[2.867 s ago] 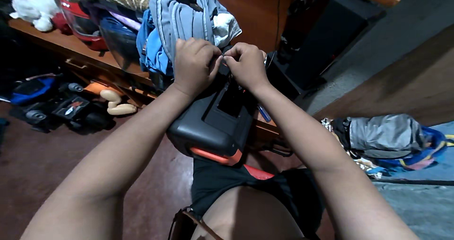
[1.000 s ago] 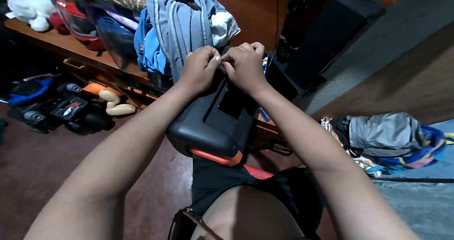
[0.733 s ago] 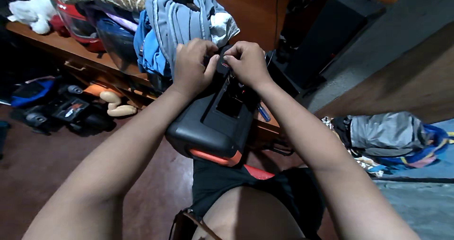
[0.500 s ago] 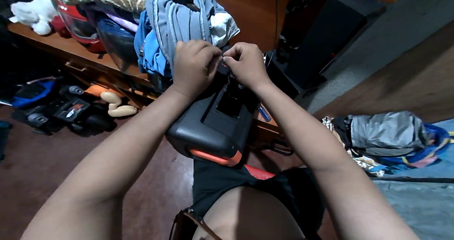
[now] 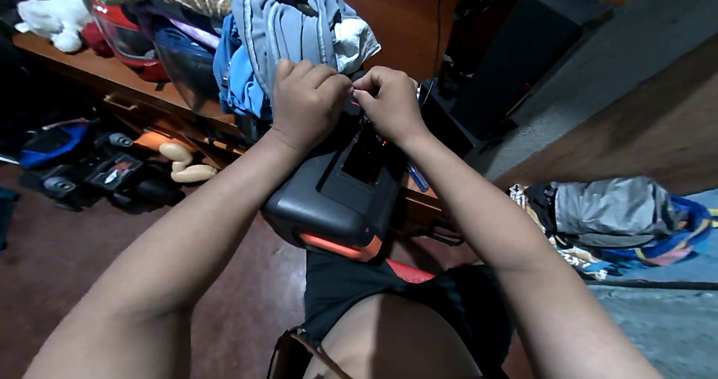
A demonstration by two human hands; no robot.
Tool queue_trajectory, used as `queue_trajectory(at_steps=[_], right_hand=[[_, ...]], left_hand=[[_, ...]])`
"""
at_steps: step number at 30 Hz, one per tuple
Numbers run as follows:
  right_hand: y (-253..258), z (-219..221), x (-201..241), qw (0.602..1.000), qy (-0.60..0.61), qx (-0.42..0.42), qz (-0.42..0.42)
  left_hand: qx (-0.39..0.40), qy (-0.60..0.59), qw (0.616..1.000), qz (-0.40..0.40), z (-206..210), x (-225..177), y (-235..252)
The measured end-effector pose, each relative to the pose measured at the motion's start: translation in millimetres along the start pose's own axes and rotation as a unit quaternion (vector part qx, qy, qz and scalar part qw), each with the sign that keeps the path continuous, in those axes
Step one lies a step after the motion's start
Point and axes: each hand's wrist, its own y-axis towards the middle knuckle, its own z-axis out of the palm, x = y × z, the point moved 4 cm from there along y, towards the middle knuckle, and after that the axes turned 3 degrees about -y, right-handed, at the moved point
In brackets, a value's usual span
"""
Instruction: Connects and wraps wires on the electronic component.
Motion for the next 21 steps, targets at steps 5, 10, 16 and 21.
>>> queue_trajectory(at_steps=[5, 10, 16, 21], right_hand=[[1.8, -2.5, -1.2, 1.000, 0.017, 0.021, 0.009], [6.8, -4.7, -4.9, 0.998, 0.028, 0.049, 0.034], [7.3, -5.1, -2.3, 0.998, 0.012, 0.064, 0.026], [5.8, -4.5, -1.0, 0.998, 0.014, 0.060, 0.015]], left_hand=[[-0.012, -0.008, 1.000, -0.005, -1.8, -1.5, 0.7], [-0.009, -0.023, 1.000, 0.007, 0.3, -0.8, -0.5], [-0.009, 0.000, 1.000, 0.017, 0.2, -0.9, 0.0], [-0.007, 0.035, 0.999, 0.031, -1.5, -3.2, 1.3]])
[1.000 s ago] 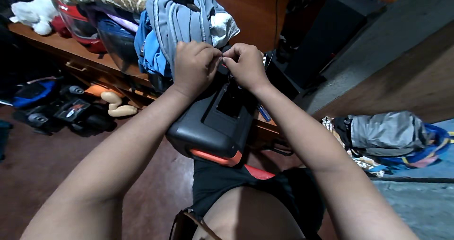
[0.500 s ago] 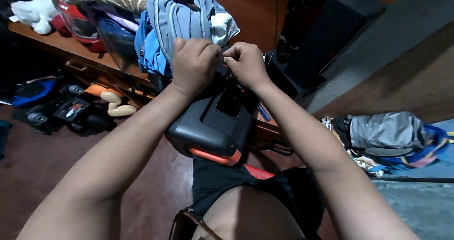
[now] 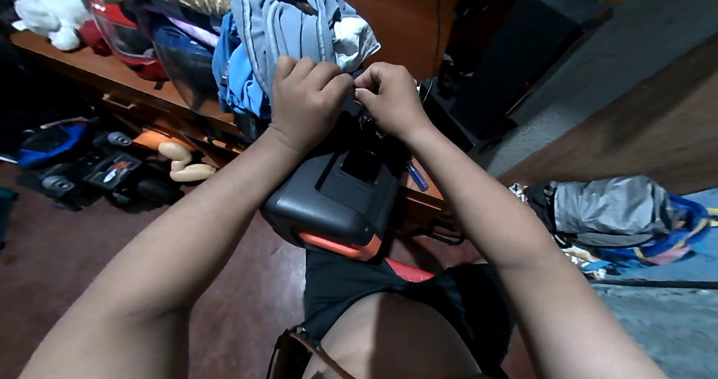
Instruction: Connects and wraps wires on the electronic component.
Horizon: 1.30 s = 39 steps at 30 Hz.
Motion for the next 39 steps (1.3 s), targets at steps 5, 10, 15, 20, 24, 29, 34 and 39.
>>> queue_trajectory(at_steps=[5, 10, 15, 20, 24, 29, 34, 39], right_hand=[[-4.4, -0.2, 1.1, 1.000, -0.020, -0.014, 0.000], [-8.0, 2.3, 1.4, 0.998, -0.044, -0.040, -0.021], [-13.2, 7.2, 0.3, 0.983, -0.128, -0.097, -0.088], [-16.6, 11.4, -2.9, 0.943, -0.213, -0.181, -0.183], [-13.7, 8.8, -3.8, 0.945, -0.216, -0.160, -0.184], [-7.5, 0.8, -1.5, 0.972, -0.175, -0.094, -0.124], [-6.3, 0.9, 0.0, 0.981, -0.151, -0.067, -0.107], [-7.7, 7.6, -0.9, 0.967, -0.180, -0.094, -0.153]], left_hand=[[0.009, 0.036, 0.999, 0.011, -1.3, -5.2, 2.7], [0.038, 0.020, 0.999, -0.006, 3.2, -5.2, 3.1], [0.149, -0.135, 0.972, -0.119, 10.7, -4.7, 5.5], [0.219, -0.183, 0.932, -0.224, 16.9, -4.6, 5.4], [0.206, -0.219, 0.921, -0.246, 18.9, 2.0, 1.0], [0.156, -0.246, 0.923, -0.252, 15.0, 9.1, -2.8], [0.135, -0.200, 0.958, -0.155, 13.7, 5.6, 0.0], [0.185, -0.185, 0.951, -0.163, 18.3, 4.8, -0.2]])
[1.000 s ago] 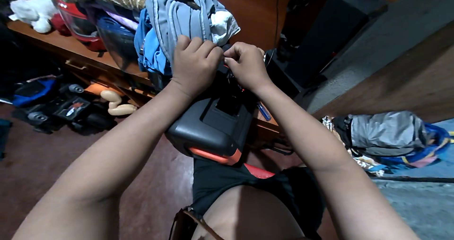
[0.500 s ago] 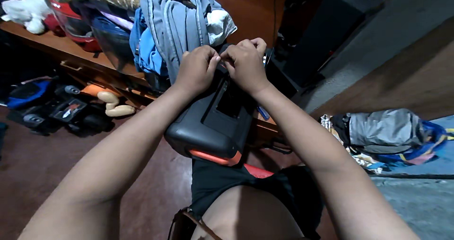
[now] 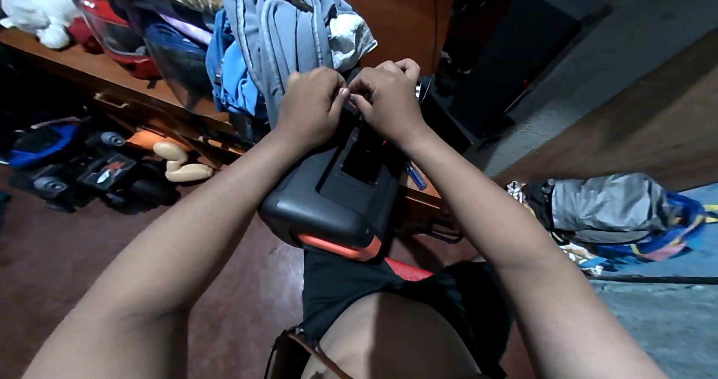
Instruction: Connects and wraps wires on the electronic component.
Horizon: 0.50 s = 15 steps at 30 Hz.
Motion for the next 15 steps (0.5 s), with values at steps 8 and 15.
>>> queue_trajectory(at_steps=[8, 15], right_hand=[[-3.0, -6.1, -11.7, 0.995, 0.075, 0.061, 0.011], [-9.6, -7.2, -8.7, 0.997, 0.051, 0.049, -0.018]], left_hand=[[0.030, -0.039, 0.997, -0.060, -0.4, 8.3, -1.5], [0.032, -0.048, 0.996, -0.070, 1.3, 6.8, -0.3]])
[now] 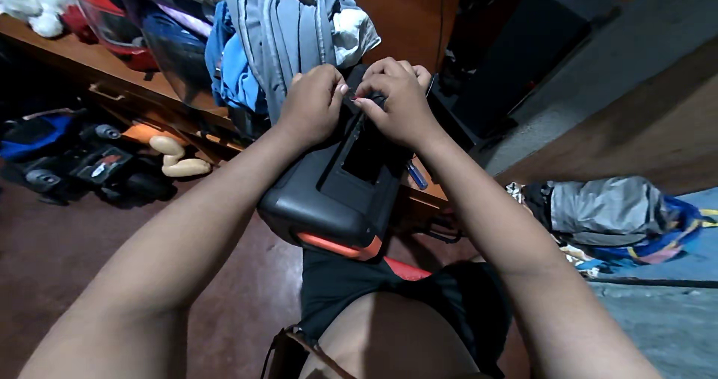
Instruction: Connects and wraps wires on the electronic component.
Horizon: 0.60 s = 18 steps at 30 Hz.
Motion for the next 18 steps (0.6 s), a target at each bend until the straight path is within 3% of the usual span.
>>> queue_trajectory(at_steps=[9, 15, 18], right_hand=[[-9.2, -3.1, -15.5, 0.981, 0.171, -0.008, 0.087], [-9.5, -2.0, -19.9, 0.955, 0.276, -0.027, 0.108], [-8.6, -2.8, -17.5, 0.954, 0.281, -0.029, 0.105]], left_hand=[[-0.059, 0.003, 0.998, 0.013, -7.4, 4.4, -6.0], [-0.119, -0.001, 0.974, 0.191, -6.3, -5.4, -8.7], [-0.106, 0.001, 0.974, 0.202, -3.0, -6.0, -7.0]])
